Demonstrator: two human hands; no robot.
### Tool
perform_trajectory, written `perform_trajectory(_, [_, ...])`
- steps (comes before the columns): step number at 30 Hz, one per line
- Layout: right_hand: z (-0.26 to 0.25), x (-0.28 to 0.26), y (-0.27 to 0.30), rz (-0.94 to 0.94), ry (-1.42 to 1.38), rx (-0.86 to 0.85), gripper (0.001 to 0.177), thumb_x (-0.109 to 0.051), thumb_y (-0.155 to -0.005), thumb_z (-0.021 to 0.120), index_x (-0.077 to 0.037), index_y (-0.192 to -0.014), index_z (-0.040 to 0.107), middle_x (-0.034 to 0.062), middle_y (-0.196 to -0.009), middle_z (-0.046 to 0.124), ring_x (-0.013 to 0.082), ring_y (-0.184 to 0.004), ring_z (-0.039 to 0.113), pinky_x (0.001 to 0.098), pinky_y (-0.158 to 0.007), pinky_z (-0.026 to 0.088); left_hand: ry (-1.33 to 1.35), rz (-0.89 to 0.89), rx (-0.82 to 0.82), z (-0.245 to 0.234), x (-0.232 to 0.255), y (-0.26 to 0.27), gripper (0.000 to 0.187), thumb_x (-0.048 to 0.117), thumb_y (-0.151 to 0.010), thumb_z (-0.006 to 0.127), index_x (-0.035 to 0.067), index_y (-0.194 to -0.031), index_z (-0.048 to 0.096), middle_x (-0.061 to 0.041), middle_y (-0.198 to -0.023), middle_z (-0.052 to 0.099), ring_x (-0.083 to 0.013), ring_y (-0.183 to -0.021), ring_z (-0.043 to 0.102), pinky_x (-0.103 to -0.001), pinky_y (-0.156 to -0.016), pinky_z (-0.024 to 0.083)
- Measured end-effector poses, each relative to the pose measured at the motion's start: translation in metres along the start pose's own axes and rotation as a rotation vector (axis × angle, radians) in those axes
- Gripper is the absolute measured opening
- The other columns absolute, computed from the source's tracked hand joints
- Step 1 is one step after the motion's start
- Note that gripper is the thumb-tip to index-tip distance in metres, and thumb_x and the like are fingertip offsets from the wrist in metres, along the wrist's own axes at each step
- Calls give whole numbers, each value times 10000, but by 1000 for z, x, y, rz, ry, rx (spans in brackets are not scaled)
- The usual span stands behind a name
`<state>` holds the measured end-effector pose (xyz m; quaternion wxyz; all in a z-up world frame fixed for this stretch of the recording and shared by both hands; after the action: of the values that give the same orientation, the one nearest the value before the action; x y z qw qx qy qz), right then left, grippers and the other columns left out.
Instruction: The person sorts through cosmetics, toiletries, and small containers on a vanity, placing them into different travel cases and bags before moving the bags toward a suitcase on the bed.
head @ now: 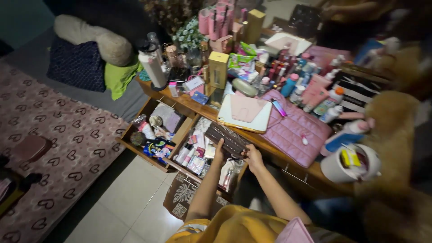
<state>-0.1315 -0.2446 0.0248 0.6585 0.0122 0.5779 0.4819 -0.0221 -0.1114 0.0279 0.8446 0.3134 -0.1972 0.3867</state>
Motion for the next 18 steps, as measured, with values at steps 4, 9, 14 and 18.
perform_trajectory(4, [-39,-63,59,-13,49,-59,260,-332,-937,606,-78,-959,657,22,-794,673,150,-715,651,361,-730,532,104,13,-105,54,-4,23,886,369,-812,756,254,-1503,213,-143,-1383,508,-309,-1190,606,-546,-960,554])
perform_trajectory(9, [-23,-212,259,-772,1056,264,389,-142,-875,648,-174,-1259,701,130,-614,650,197,-512,608,353,-530,489,-118,-67,-242,120,21,56,870,341,-824,755,148,-1512,257,-188,-1317,559,-347,-1160,628,-535,-948,570])
perform_trajectory(14, [-11,-218,287,-1240,1285,155,460,-89,-815,640,-223,-1243,742,140,-736,716,271,-576,668,395,-571,533,-349,-107,-251,173,17,94,844,309,-786,753,118,-1452,271,-187,-1248,577,-332,-1109,647,-511,-897,588])
perform_trajectory(18, [-22,-201,281,-1302,1300,121,455,-68,-838,603,-237,-1237,737,139,-869,748,329,-701,705,441,-664,568,-405,-86,-421,177,-2,99,818,285,-812,758,57,-1467,325,-191,-1252,591,-289,-1097,662,-439,-914,590])
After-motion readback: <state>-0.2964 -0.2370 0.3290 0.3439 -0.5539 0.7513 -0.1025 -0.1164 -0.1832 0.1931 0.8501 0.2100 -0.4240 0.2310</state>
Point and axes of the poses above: each hand's wrist, its own y-axis away from the middle knuckle, its own z-axis out of the palm, x = y × z, the point moved 1 cm from there along -y, towards the middle knuckle
